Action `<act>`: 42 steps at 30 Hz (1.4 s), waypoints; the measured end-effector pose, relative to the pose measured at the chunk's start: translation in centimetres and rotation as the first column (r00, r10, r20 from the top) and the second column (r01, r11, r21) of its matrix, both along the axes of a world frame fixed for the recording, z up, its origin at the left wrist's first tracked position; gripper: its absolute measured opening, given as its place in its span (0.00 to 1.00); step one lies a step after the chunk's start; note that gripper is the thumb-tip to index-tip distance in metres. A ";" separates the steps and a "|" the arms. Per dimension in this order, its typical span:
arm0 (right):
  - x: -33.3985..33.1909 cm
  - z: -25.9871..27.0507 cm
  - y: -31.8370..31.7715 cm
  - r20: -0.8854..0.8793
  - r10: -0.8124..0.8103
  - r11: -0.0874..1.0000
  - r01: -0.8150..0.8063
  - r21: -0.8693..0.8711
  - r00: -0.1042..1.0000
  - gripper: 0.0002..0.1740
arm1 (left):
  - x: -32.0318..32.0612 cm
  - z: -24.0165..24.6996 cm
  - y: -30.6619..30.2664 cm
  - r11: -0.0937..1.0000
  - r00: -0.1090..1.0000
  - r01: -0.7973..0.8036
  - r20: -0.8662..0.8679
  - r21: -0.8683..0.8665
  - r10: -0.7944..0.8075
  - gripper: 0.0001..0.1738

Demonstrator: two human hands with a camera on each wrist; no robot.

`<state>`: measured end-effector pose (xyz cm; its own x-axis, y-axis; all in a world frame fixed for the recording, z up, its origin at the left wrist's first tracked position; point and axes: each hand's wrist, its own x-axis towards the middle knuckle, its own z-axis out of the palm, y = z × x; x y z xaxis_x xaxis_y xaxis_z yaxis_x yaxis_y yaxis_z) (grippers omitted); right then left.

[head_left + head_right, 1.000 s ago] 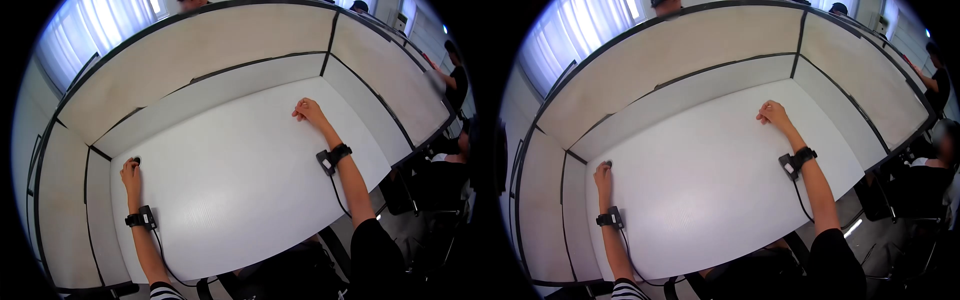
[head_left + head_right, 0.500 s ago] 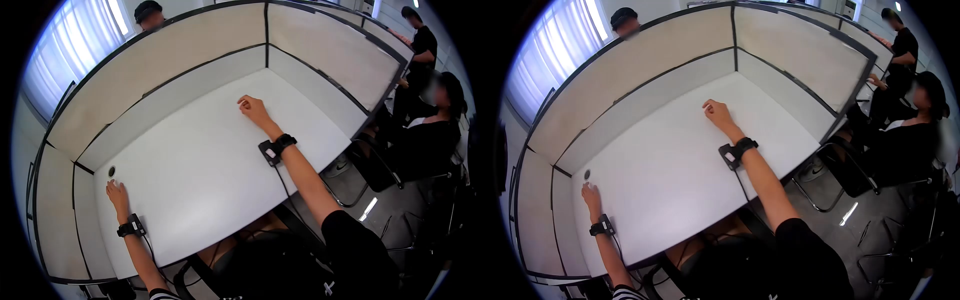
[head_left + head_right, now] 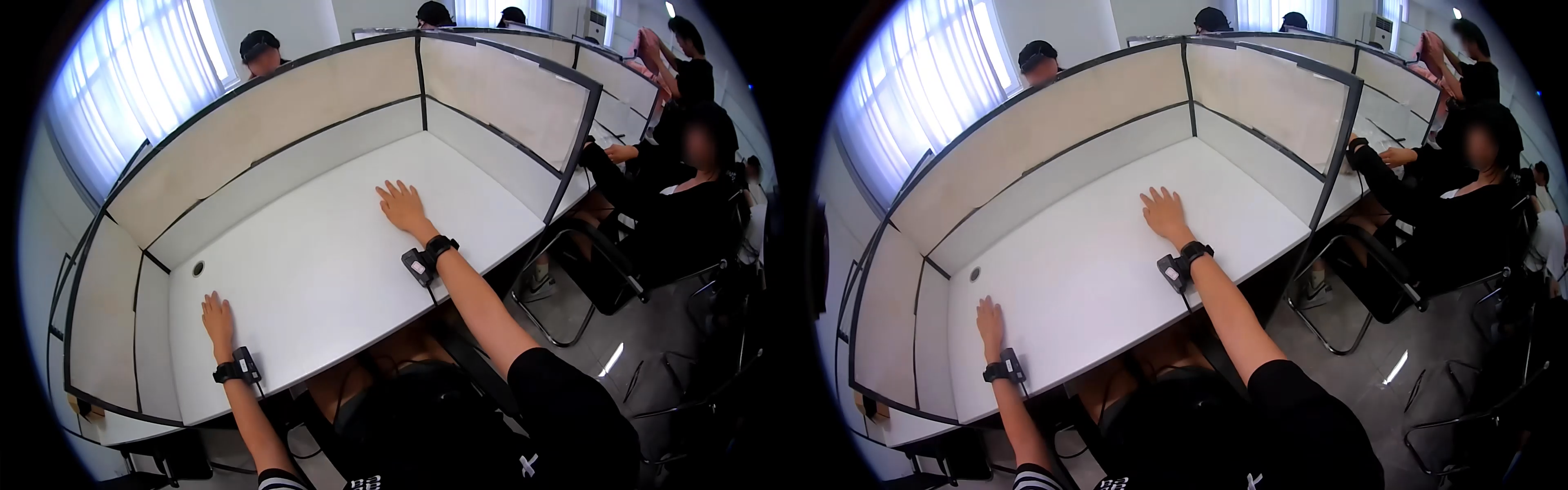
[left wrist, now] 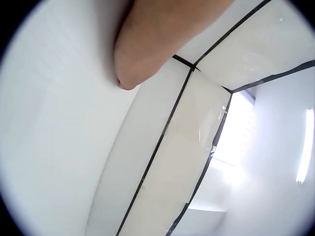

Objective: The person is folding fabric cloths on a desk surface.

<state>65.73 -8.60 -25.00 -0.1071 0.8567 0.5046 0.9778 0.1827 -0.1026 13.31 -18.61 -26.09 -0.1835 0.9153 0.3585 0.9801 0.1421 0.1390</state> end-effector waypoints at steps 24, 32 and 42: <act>-0.1 0.6 -0.3 -0.007 0.023 0.999 -0.023 -0.026 1.000 0.25 | -0.5 -0.9 -0.1 0.998 0.993 0.031 0.114 0.058 -0.037 0.28; 0.5 0.5 -0.1 -0.036 0.040 0.999 -0.041 -0.031 0.999 0.25 | -0.6 -1.0 0.0 0.995 0.992 0.051 0.114 0.082 -0.060 0.28; 1.0 0.3 0.3 -0.068 0.085 0.995 -0.088 -0.043 0.994 0.25 | -0.4 -1.3 0.2 0.988 0.996 0.047 0.063 0.150 -0.057 0.27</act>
<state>66.77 -8.27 -24.74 -0.1496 0.8681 0.4733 0.9493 0.2600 -0.1769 12.92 -18.43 -27.37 -0.1653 0.8619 0.4794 0.9733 0.0643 0.2202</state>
